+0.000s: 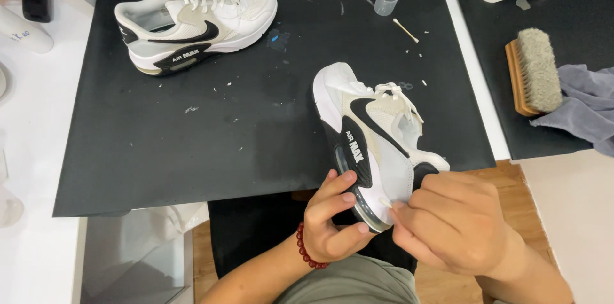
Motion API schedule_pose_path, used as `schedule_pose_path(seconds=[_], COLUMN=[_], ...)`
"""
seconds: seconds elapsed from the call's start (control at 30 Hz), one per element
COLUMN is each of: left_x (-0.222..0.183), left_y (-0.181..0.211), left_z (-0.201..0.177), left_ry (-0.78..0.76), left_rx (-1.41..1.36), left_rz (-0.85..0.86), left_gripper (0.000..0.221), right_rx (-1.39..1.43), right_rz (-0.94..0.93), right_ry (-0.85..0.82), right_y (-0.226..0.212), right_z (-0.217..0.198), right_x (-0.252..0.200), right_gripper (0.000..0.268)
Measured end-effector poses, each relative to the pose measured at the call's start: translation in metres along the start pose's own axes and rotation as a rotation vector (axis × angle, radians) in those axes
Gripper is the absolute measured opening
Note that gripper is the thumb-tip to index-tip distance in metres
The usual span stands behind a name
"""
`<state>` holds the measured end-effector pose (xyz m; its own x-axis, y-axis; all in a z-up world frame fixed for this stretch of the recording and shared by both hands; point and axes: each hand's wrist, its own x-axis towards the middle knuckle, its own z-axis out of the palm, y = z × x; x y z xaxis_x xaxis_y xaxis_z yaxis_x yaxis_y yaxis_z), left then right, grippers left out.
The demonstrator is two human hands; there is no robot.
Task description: Cleaning and touching up specific areas on a pair of sneakers using cotton swabs and a cleaning solution.
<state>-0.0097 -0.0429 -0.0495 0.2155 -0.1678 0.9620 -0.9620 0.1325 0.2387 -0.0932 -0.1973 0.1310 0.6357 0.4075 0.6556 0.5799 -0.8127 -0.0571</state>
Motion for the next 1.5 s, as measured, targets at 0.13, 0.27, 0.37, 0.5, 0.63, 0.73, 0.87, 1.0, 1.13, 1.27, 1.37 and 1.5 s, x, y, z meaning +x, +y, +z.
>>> schedule_pose_path(seconds=[0.13, 0.27, 0.37, 0.5, 0.63, 0.73, 0.87, 1.0, 1.13, 1.27, 1.37, 1.5], left_x=[0.003, -0.004, -0.002, 0.001, -0.006, -0.001, 0.037, 0.085, 0.092, 0.085, 0.080, 0.079], left_y=[-0.001, -0.002, -0.001, -0.001, -0.002, -0.001, -0.005, -0.025, -0.045, -0.050, -0.051, -0.051], left_z=[0.001, 0.001, 0.001, 0.000, 0.001, -0.001, -0.012, -0.035, -0.049, -0.054, -0.055, -0.051], left_ry=[-0.006, -0.014, -0.035, -0.056, -0.057, -0.064, 0.059, 0.232, 0.313, 0.311, 0.304, 0.327], left_rx=[-0.038, -0.010, -0.024, -0.027, -0.009, -0.031, -0.043, -0.046, -0.067, -0.009, -0.006, -0.034], left_rz=[0.027, 0.031, 0.047, 0.061, 0.047, 0.055, -0.091, -0.339, -0.403, -0.418, -0.437, -0.433], left_gripper=[0.055, 0.051, 0.045, 0.040, 0.038, 0.041, 0.065, 0.084, 0.093, 0.102, 0.104, 0.104], right_rx=[-0.074, -0.024, -0.038, -0.085, 0.006, 0.040, 0.262, 0.786, 1.018, 1.244, 1.333, 1.349], right_rz=[0.099, 0.048, 0.106, 0.169, 0.117, 0.094, 0.150, 0.397, 0.497, 0.811, 0.880, 0.990], right_ry=[0.032, 0.020, -0.007, -0.023, -0.051, -0.039, 0.185, 0.738, 0.766, 0.799, 0.796, 0.729], right_y=[-0.002, -0.002, -0.004, -0.008, -0.005, -0.005, 0.011, 0.038, 0.074, 0.077, 0.082, 0.099], right_z=[0.005, 0.001, 0.002, 0.002, -0.002, -0.004, 0.003, 0.049, 0.105, 0.133, 0.143, 0.153], right_x=[-0.001, -0.002, -0.002, -0.003, -0.005, -0.003, -0.041, -0.078, -0.092, -0.091, -0.093, -0.104], right_gripper=[0.018, 0.019, 0.018, 0.016, 0.017, 0.017, 0.014, 0.012, 0.015, 0.008, 0.008, 0.012])
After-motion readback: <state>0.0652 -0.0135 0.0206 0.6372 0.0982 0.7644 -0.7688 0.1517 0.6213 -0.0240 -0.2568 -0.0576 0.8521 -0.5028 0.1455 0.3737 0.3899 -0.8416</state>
